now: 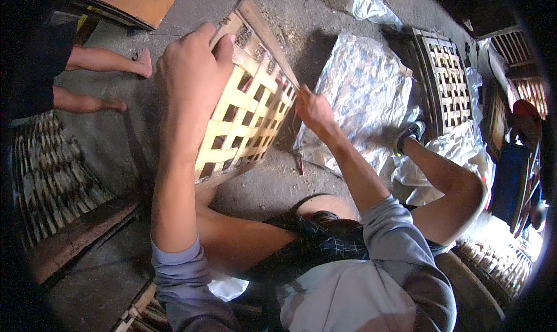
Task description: The person sits on the floor and uses a small wooden stick to scrape and pry at the surface of a wooden lattice panel. They repeatedly scrape different areas, flip the panel, and continue scraping. The person also wraps the panel in plastic and later unwraps it to resume scraping.
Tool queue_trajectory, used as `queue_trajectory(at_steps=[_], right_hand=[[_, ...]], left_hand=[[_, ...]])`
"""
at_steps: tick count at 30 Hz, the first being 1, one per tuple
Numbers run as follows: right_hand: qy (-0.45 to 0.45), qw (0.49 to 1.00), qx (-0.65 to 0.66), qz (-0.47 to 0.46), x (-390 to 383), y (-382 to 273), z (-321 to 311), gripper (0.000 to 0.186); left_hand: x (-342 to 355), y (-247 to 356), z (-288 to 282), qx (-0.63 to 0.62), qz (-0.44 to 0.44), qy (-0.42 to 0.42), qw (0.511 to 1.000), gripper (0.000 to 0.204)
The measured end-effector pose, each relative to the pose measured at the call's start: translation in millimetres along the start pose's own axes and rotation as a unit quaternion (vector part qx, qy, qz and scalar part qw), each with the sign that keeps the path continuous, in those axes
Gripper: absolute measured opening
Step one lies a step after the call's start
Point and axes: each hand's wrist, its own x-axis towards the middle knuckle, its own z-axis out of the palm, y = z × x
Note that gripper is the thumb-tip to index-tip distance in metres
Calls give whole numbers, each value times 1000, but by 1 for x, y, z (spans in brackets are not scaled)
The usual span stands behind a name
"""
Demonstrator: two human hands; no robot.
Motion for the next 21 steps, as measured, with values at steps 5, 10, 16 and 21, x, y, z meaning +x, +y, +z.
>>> queue_trajectory(at_steps=[5, 10, 16, 21], right_hand=[[132, 985, 57, -97, -31, -1, -6, 18], [224, 950, 53, -212, -8, -59, -35, 24], [129, 986, -30, -99, -14, 46, 25, 28], [167, 968, 138, -123, -27, -45, -30, 17]], left_hand=[[-10, -2, 7, 13, 36, 20, 999, 24], [-5, 7, 2, 9, 25, -7, 1000, 25], [1, 4, 7, 3, 43, 10, 999, 27], [-6, -6, 8, -9, 48, 22, 999, 24]])
